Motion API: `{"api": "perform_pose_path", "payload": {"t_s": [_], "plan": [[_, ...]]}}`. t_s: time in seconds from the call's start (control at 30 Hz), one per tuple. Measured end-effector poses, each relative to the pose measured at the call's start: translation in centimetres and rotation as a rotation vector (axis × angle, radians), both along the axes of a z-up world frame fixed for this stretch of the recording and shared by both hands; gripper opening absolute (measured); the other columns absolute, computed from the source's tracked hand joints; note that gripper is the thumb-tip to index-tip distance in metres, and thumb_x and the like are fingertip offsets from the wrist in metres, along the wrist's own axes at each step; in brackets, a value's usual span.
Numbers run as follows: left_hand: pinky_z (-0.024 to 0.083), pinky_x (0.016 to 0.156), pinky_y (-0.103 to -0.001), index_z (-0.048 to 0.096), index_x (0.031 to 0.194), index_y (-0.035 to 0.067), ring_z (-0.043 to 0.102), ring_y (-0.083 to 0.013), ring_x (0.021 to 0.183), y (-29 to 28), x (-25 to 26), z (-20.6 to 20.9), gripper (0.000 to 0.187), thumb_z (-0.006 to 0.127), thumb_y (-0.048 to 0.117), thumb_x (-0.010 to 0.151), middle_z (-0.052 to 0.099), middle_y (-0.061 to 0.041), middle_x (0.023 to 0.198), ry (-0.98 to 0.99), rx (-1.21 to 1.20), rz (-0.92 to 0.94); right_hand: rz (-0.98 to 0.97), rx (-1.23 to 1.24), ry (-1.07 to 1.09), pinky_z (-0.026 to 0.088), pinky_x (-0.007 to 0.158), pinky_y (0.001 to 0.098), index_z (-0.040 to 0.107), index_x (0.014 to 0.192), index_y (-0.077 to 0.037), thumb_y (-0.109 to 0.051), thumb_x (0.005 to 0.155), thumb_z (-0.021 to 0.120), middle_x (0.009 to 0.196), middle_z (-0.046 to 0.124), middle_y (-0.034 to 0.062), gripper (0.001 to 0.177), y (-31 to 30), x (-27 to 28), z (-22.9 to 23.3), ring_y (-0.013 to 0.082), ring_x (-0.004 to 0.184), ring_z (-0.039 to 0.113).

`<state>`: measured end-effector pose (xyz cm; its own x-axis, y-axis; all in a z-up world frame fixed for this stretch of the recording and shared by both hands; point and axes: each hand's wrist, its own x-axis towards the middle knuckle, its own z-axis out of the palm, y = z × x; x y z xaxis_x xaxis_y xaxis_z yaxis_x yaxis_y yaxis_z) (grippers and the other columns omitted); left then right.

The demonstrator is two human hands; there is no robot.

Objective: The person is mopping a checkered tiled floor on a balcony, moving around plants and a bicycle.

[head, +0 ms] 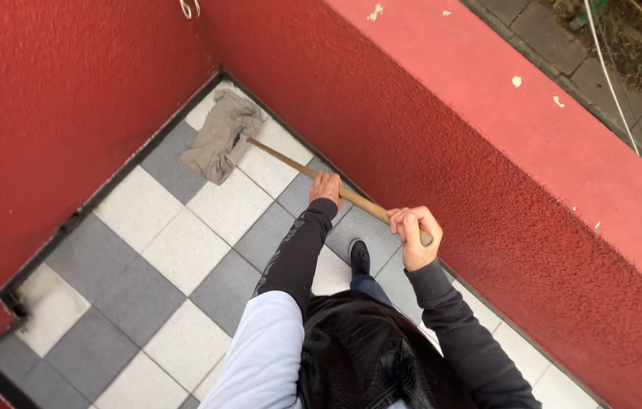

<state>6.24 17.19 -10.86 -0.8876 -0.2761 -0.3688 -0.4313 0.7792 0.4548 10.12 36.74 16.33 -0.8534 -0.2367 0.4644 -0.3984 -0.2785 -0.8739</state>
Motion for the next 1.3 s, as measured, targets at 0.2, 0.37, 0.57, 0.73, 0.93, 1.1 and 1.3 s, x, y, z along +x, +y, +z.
{"api": "perform_pose_path", "payload": {"t_s": [0.2,0.37,0.57,0.73,0.93,1.1,1.3], "plan": [[0.039,0.118,-0.047,0.059,0.093,0.023,0.054,-0.0261,0.134,-2.3,-0.1,-1.9,0.019,0.068,0.031,0.079,0.067,0.001,0.117,0.007,-0.045,-0.289,-0.037,-0.034,-0.037,0.057,0.089,0.0500,0.061,0.082,0.003,-0.014,0.110,0.049,0.050,0.041,0.0010,0.034,-1.7,2.8,-1.0,0.0176,0.058,0.056],[0.054,0.097,-0.044,0.065,0.083,0.024,0.069,-0.0292,0.107,-1.4,2.8,2.0,0.018,0.070,0.039,0.074,0.074,0.001,0.095,-0.024,-0.084,-0.495,-0.047,0.079,-0.051,0.058,0.085,0.0521,0.063,0.077,0.003,-0.009,0.106,0.055,0.049,0.043,0.0027,0.033,0.2,6.9,2.7,0.0209,0.058,0.058],[0.056,0.092,-0.042,0.071,0.081,0.027,0.073,-0.0290,0.102,10.1,7.3,6.8,0.023,0.068,0.050,0.078,0.076,0.001,0.090,-0.084,0.106,-0.669,-0.176,0.122,-0.130,0.057,0.080,0.0480,0.060,0.072,-0.001,-0.013,0.105,0.055,0.049,0.044,0.0046,0.035,11.3,12.5,5.8,0.0203,0.059,0.055],[0.058,0.099,-0.043,0.078,0.098,0.027,0.073,-0.0288,0.111,30.4,12.1,10.7,0.033,0.064,0.052,0.082,0.079,-0.003,0.101,-0.140,0.267,-0.927,-0.319,0.118,-0.192,0.053,0.076,0.0450,0.055,0.075,-0.007,-0.014,0.109,0.049,0.050,0.030,-0.0031,0.035,26.6,19.5,12.4,0.0189,0.052,0.049],[0.055,0.082,-0.049,0.072,0.082,0.021,0.072,-0.0380,0.097,52.3,20.8,18.9,0.028,0.054,0.041,0.080,0.078,-0.009,0.097,0.015,0.547,-1.020,-0.618,0.391,-0.371,0.037,0.082,0.0378,0.032,0.084,-0.018,-0.015,0.111,0.030,0.062,0.010,-0.0052,0.028,42.3,29.3,20.7,0.0132,0.058,0.015],[0.050,0.065,-0.041,0.051,0.061,0.022,0.059,-0.0189,0.052,62.2,24.2,18.4,0.027,0.059,0.037,0.082,0.056,0.005,0.055,0.101,0.811,-1.081,-0.455,0.665,-0.180,0.033,0.066,0.0384,0.010,0.057,-0.021,-0.008,0.073,0.023,0.054,0.010,-0.0025,0.024,52.8,32.8,18.3,0.0162,0.048,0.015],[0.063,0.071,-0.040,0.075,0.085,0.021,0.077,-0.0234,0.074,59.2,24.1,22.6,0.024,0.059,0.039,0.085,0.078,-0.002,0.081,-0.185,0.626,-1.263,-0.598,0.688,-0.160,0.033,0.080,0.0346,0.012,0.068,-0.023,0.000,0.094,0.022,0.063,0.012,-0.0042,0.037,50.3,37.5,17.6,0.0128,0.055,0.018]]}}
